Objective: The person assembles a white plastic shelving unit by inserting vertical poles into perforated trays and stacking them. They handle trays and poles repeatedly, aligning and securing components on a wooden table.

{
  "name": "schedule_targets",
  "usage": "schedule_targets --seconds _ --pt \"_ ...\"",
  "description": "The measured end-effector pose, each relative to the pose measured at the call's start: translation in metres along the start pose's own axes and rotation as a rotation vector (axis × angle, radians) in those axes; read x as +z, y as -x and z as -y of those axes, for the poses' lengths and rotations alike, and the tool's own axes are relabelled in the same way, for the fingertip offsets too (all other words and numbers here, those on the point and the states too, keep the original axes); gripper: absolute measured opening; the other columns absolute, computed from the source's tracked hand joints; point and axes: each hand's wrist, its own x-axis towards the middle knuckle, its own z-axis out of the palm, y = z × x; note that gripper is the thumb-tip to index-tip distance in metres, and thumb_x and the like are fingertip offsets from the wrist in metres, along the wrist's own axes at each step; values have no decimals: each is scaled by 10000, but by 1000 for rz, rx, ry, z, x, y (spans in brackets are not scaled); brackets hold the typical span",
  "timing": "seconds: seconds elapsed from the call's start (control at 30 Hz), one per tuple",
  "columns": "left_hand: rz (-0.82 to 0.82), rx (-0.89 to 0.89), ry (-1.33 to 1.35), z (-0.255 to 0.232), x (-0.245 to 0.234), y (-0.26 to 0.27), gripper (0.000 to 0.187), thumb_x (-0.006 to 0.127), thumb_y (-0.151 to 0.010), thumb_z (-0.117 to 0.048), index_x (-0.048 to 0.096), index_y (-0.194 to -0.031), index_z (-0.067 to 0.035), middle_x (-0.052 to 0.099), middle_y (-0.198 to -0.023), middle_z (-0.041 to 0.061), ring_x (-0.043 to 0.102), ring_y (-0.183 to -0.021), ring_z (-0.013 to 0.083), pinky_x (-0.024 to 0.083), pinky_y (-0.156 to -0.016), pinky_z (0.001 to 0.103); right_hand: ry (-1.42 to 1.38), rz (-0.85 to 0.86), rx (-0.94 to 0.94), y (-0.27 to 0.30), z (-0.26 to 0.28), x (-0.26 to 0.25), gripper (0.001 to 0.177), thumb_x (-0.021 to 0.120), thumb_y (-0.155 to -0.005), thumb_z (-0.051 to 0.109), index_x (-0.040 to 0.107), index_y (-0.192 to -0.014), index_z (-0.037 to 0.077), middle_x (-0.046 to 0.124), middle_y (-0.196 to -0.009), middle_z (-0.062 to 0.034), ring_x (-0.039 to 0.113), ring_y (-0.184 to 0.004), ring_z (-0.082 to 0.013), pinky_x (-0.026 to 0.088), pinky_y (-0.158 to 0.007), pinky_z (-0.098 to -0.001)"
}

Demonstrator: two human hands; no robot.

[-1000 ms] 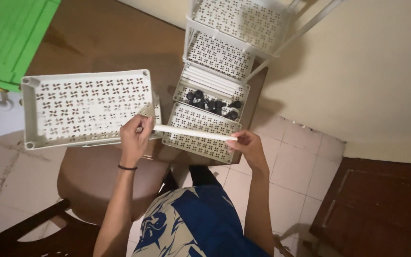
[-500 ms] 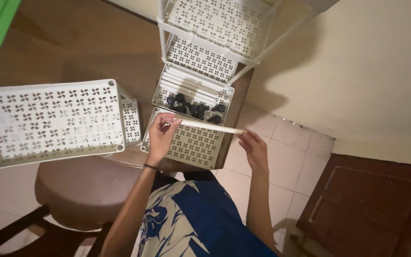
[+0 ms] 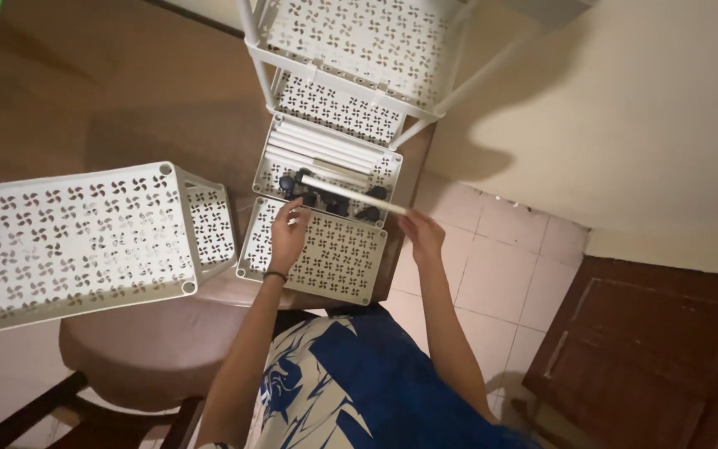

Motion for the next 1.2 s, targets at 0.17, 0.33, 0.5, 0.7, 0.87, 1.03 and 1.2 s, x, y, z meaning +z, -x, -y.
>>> schedule_targets --seconds 0.17,0.33,0.5,0.7,0.87,1.03,1.2 --pt "7 274 -492 26 -1 10 400 716 -949 -169 646 -1316 -28 539 -1473 238 534 -1335 409 452 -1125 465 -23 12 -5 -36 -2 48 271 745 -874 -9 657 -1092 -144 725 -1051 -217 755 -927 -327 648 -840 -392" --pt "212 235 -730 48 -3 20 635 730 -900 -211 497 -1470 -55 352 -1597 248 312 -1484 428 285 -1205 488 -55 27 31 -51 3 94 268 745 -876 -7 662 -1107 -115 727 -1041 -185 759 -910 -311 658 -804 -382" --pt "412 142 -987 60 -1 24 900 774 -816 -223 288 -1562 -94 100 -1674 226 98 -1541 417 206 -1220 513 -44 40 82 -57 7 127 285 750 -906 51 681 -1148 -83 731 -1064 -152 756 -943 -278 653 -824 -346" --pt "431 150 -984 61 -7 17 839 756 -801 -163 377 -1550 -146 185 -1683 196 196 -1553 402 285 -1224 461 63 129 89 -66 8 148 318 726 -948 166 653 -1193 -23 706 -1105 -136 733 -1033 -249 668 -829 -355" --pt "435 95 -922 59 -9 9 805 754 -760 -108 466 -1508 -179 260 -1671 162 262 -1533 372 308 -1212 422 130 136 94 -71 8 155 255 734 -938 144 678 -1141 0 718 -1016 -117 738 -915 -225 661 -763 -346" --pt "433 80 -918 58 -8 7 785 758 -777 -114 466 -1502 -188 246 -1667 164 245 -1534 365 291 -1211 438 146 188 123 -70 8 149 154 710 -935 77 658 -1073 30 655 -869 -103 657 -716 -207 606 -597 -352" --pt "442 94 -928 56 -8 9 777 750 -799 -145 447 -1514 -184 239 -1665 176 236 -1535 377 289 -1208 448 316 191 97 -66 10 144 256 612 -925 78 613 -1181 84 668 -913 -76 676 -745 -192 628 -599 -332"
